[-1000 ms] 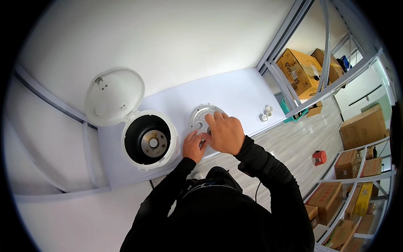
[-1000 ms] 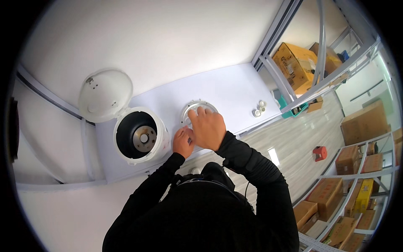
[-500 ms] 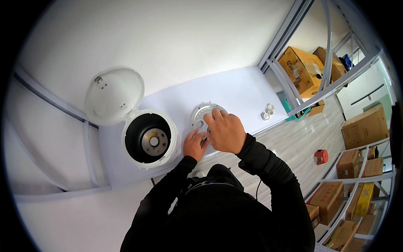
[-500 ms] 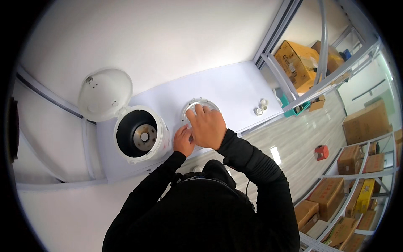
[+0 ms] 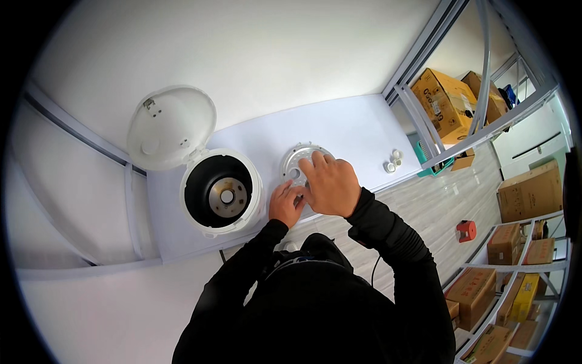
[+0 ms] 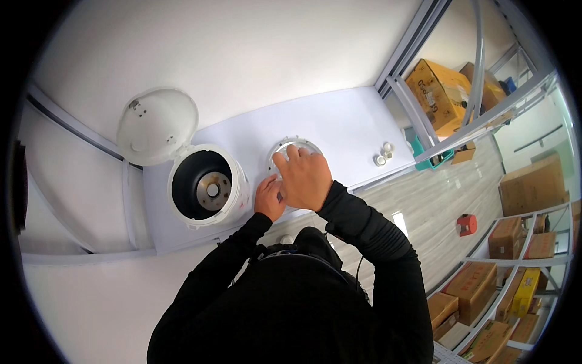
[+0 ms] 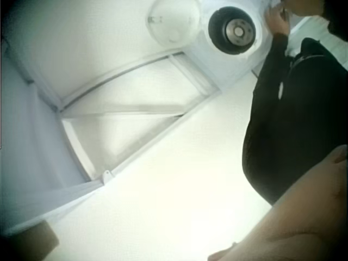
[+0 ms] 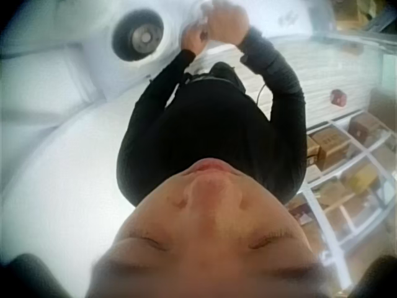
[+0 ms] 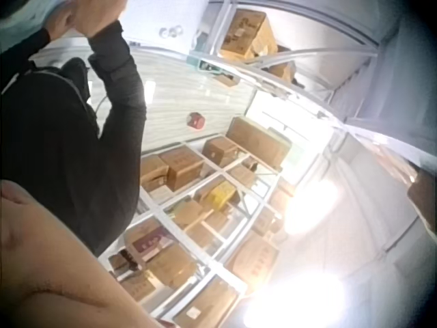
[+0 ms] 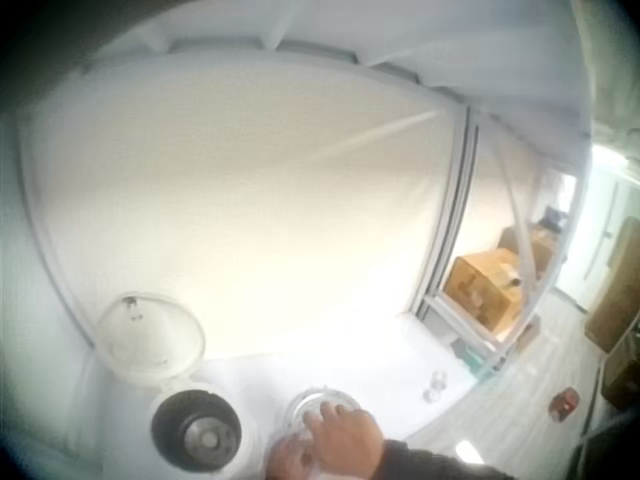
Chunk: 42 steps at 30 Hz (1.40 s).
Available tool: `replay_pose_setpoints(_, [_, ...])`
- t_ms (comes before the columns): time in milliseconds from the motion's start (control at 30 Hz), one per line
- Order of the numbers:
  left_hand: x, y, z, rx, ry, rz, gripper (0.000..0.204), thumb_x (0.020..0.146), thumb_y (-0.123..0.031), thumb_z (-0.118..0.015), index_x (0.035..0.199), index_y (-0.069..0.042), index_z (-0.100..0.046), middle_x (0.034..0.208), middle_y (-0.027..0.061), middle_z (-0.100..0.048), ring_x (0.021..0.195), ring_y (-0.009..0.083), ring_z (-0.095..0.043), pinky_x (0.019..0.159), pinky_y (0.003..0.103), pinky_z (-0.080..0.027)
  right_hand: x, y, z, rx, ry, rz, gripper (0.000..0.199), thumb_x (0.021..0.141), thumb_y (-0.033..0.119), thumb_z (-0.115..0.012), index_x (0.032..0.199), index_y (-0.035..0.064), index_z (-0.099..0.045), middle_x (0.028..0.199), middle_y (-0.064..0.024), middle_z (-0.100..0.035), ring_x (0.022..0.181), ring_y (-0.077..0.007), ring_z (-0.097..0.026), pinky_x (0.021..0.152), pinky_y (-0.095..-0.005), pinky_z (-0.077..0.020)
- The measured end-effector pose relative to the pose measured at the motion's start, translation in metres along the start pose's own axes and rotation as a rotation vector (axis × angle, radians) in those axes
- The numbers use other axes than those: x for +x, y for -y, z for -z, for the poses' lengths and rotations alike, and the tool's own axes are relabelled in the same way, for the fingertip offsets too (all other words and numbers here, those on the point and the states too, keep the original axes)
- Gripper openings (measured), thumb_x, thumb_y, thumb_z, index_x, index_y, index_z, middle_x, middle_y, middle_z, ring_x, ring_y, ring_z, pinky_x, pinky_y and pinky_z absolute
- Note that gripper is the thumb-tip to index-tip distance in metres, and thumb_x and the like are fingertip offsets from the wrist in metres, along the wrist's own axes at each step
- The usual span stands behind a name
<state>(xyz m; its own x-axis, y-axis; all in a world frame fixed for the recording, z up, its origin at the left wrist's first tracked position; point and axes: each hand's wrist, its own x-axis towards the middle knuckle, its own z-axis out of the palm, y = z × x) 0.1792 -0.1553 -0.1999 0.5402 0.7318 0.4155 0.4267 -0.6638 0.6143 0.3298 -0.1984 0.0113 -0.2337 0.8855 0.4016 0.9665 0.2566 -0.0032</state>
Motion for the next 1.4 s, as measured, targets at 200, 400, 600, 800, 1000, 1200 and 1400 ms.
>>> replay_pose_setpoints(200, [-0.001, 0.002, -0.002, -0.003, 0.002, 0.010, 0.038, 0.080, -0.028, -0.085, 0.110, -0.009, -0.070, 0.111, 0.0093, -0.075, 0.129, 0.0336, -0.058, 0.108, 0.050, -0.043, 0.002, -0.001, -0.002, -0.062, 0.126, -0.043, 0.036, 0.080, 0.029, -0.078, 0.097, 0.0075, -0.055, 0.077, -0.0070, -0.055, 0.063, -0.0248, -0.060, 0.050, -0.0369, -0.0435])
replay_pose_setpoints(400, [0.000, 0.000, -0.003, 0.010, -0.012, 0.001, 0.040, 0.081, -0.032, -0.084, 0.111, -0.009, -0.070, 0.112, 0.0083, -0.075, 0.130, 0.0336, -0.058, 0.109, 0.050, -0.043, 0.000, 0.001, 0.006, -0.040, 0.158, -0.045, 0.033, 0.077, 0.023, -0.077, 0.095, 0.0070, -0.055, 0.080, -0.0070, -0.056, 0.070, -0.0249, -0.062, 0.051, -0.0362, -0.0444])
replay_pose_setpoints(600, [0.000, 0.000, -0.002, 0.011, 0.017, 0.023, 0.041, 0.082, -0.032, -0.084, 0.112, -0.009, -0.071, 0.113, 0.0082, -0.075, 0.129, 0.0334, -0.058, 0.109, 0.050, -0.043, 0.003, -0.002, 0.008, 0.024, 0.142, -0.001, 0.029, 0.076, 0.021, -0.077, 0.093, 0.0070, -0.058, 0.081, -0.0071, -0.057, 0.072, -0.0252, -0.063, 0.056, -0.0374, -0.0473])
replay_pose_setpoints(800, [-0.001, 0.003, -0.005, 0.024, 0.009, 0.004, 0.040, 0.081, -0.030, -0.084, 0.112, -0.008, -0.070, 0.113, 0.0102, -0.074, 0.128, 0.0345, -0.058, 0.108, 0.051, -0.043, 0.004, -0.002, 0.005, -0.019, 0.125, 0.012, 0.025, 0.079, 0.022, -0.076, 0.091, 0.0077, -0.059, 0.079, -0.0072, -0.058, 0.070, -0.0250, -0.064, 0.056, -0.0383, -0.0482])
replay_pose_setpoints(1000, [0.000, 0.001, -0.004, 0.020, 0.003, 0.017, 0.038, 0.078, -0.025, -0.085, 0.110, -0.009, -0.069, 0.114, 0.0116, -0.074, 0.128, 0.0344, -0.058, 0.108, 0.051, -0.043, 0.001, 0.010, -0.006, -0.066, 0.167, -0.092, 0.030, 0.084, 0.033, -0.076, 0.089, 0.0083, -0.059, 0.065, -0.0072, -0.061, 0.058, -0.0244, -0.065, 0.049, -0.0375, -0.0444])
replay_pose_setpoints(1200, [-0.001, 0.002, -0.004, 0.024, -0.006, -0.005, 0.039, 0.077, -0.023, -0.085, 0.110, -0.011, -0.069, 0.114, 0.0100, -0.074, 0.129, 0.0329, -0.058, 0.109, 0.051, -0.043, 0.002, 0.014, 0.008, -0.060, 0.141, -0.073, 0.029, 0.083, 0.031, -0.075, 0.090, 0.0083, -0.058, 0.073, -0.0087, -0.060, 0.065, -0.0251, -0.066, 0.048, -0.0374, -0.0421])
replay_pose_setpoints(1400, [-0.001, 0.003, -0.007, 0.009, 0.006, 0.021, 0.040, 0.077, -0.023, -0.085, 0.112, -0.011, -0.069, 0.114, 0.0102, -0.074, 0.130, 0.0329, -0.058, 0.110, 0.051, -0.042, 0.004, 0.007, 0.005, -0.035, 0.143, 0.002, 0.024, 0.084, 0.025, -0.074, 0.090, 0.0086, -0.058, 0.079, -0.0078, -0.060, 0.071, -0.0255, -0.065, 0.053, -0.0376, -0.0466])
